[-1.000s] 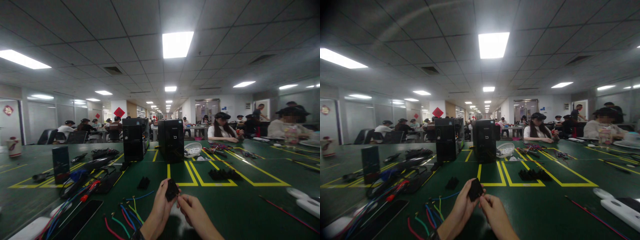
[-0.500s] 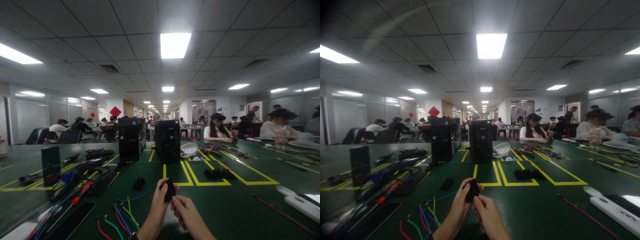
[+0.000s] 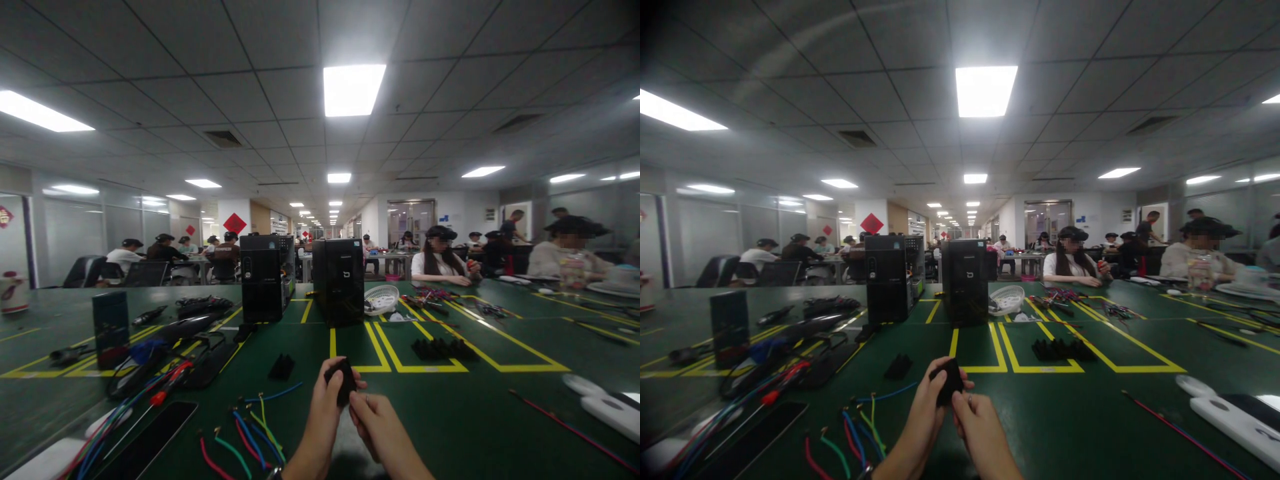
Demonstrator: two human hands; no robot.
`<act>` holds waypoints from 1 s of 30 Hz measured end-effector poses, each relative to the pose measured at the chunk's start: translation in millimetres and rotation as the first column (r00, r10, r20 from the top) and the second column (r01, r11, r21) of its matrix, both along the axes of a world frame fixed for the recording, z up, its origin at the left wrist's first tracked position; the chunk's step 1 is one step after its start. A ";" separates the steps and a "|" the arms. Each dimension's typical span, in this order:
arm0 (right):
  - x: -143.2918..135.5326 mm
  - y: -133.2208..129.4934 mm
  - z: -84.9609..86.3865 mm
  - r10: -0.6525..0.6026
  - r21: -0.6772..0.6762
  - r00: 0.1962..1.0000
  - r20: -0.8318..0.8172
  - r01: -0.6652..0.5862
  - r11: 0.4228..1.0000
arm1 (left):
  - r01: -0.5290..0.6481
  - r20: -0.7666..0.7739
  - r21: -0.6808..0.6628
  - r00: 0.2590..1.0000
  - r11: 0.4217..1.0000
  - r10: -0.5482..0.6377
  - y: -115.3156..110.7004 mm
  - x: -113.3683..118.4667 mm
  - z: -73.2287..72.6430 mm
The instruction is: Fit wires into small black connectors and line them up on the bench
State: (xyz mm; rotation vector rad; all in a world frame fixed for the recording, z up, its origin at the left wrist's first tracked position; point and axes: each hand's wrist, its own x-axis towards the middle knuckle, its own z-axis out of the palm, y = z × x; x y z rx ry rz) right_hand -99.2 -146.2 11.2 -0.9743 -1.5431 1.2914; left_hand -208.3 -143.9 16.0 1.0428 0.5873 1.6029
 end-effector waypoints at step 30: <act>6.6 8.8 0.5 -0.058 -0.057 0.985 0.163 0.068 0.996 | -0.205 -0.107 -0.184 0.976 0.961 0.188 -2.8 4.3 4.1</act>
